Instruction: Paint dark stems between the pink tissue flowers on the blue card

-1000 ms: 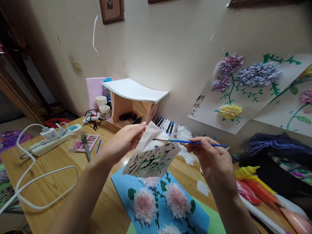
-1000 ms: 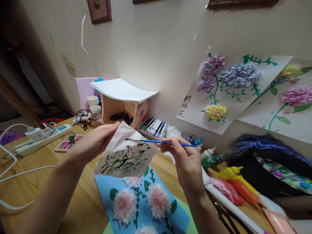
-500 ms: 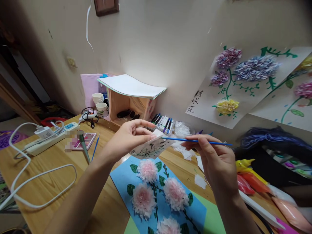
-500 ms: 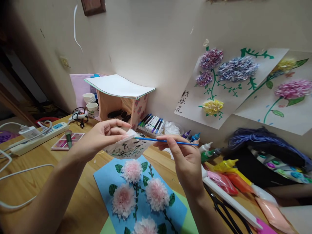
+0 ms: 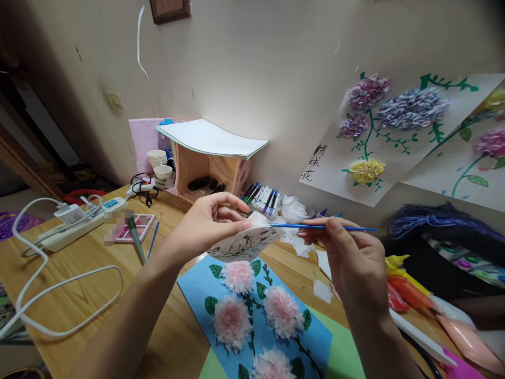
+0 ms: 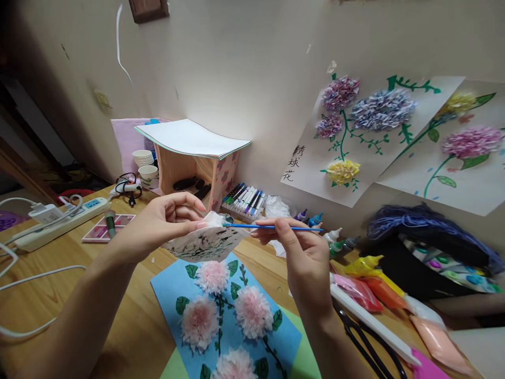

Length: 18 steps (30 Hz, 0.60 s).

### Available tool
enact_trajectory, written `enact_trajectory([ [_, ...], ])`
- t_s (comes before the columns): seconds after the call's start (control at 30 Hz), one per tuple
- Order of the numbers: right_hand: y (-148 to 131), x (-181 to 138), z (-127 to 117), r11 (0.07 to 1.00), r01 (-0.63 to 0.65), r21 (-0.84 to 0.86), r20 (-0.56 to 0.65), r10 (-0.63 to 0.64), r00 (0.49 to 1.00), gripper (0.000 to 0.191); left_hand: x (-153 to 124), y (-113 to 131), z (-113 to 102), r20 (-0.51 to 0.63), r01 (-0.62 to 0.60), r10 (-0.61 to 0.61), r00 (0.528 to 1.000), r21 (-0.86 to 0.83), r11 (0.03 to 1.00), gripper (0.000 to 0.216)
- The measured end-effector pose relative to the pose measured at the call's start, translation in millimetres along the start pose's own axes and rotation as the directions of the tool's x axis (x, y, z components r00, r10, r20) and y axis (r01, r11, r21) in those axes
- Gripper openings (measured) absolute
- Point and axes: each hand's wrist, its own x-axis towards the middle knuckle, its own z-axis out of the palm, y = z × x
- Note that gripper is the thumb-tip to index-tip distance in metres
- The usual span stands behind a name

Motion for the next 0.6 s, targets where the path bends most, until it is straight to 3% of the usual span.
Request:
enact_trajectory([
  [0.3, 4.5, 3.3, -4.1, 0.999, -0.033, -0.003, -0.029, 0.033, 0.999, 0.024, -3.3, 2.0, 2.2, -0.009, -0.013, 0.013, 1.000, 0.026, 1.000, 0.033],
  [0.6, -5.4, 11.4, -9.0, 0.995, 0.008, 0.095, -0.168, 0.008, 0.986, 0.021, 0.8, 0.2, -16.6, -0.087, -0.062, 0.065, 0.994, 0.038, 0.997, 0.036],
])
